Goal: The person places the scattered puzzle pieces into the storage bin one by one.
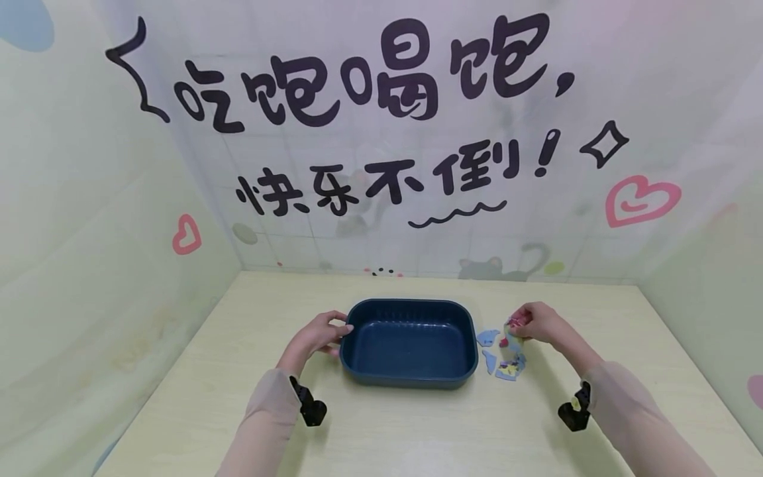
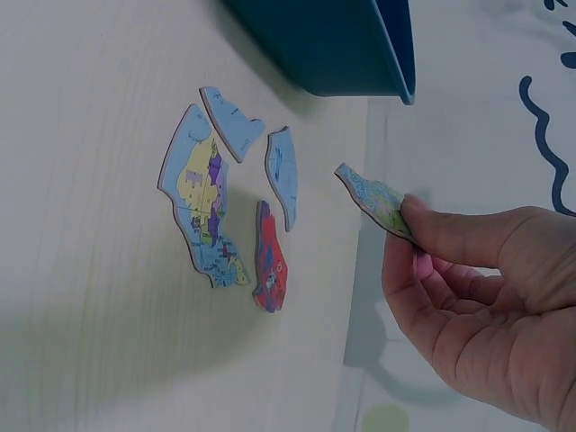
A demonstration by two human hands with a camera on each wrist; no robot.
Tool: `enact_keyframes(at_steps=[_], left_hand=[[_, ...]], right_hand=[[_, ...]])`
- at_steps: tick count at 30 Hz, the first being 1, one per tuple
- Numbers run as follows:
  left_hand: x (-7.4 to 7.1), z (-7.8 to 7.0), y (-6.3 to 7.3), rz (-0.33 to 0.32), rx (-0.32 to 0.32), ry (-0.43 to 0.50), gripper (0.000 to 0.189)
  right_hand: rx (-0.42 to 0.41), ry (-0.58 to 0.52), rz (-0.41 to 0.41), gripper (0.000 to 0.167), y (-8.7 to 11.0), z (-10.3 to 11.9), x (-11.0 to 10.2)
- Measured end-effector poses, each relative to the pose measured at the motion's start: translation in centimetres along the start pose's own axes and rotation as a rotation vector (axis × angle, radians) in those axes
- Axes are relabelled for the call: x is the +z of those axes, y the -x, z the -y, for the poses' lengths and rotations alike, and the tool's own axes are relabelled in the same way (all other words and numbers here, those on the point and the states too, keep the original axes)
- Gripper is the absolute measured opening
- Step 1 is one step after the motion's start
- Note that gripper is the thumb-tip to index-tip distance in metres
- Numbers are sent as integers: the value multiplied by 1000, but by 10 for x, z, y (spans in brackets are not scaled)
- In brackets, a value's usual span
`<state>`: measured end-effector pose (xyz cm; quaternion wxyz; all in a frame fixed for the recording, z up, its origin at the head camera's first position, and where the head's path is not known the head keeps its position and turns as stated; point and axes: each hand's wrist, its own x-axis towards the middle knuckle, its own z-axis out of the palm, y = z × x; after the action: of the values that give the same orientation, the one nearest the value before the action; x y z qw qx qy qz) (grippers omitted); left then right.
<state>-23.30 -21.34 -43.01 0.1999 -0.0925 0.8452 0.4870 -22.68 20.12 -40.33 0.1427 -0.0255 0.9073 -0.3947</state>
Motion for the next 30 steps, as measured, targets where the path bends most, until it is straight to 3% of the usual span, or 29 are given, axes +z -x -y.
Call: enact_keyframes(at_steps=[16,30], left_hand=[[-2,-4,4,12,0,16,39],[0,0,2,18,9,29,40]], right_hand=[[-56,-16,-17,28,-1,27,3],[-114,-111,5,26,-16,43,16]])
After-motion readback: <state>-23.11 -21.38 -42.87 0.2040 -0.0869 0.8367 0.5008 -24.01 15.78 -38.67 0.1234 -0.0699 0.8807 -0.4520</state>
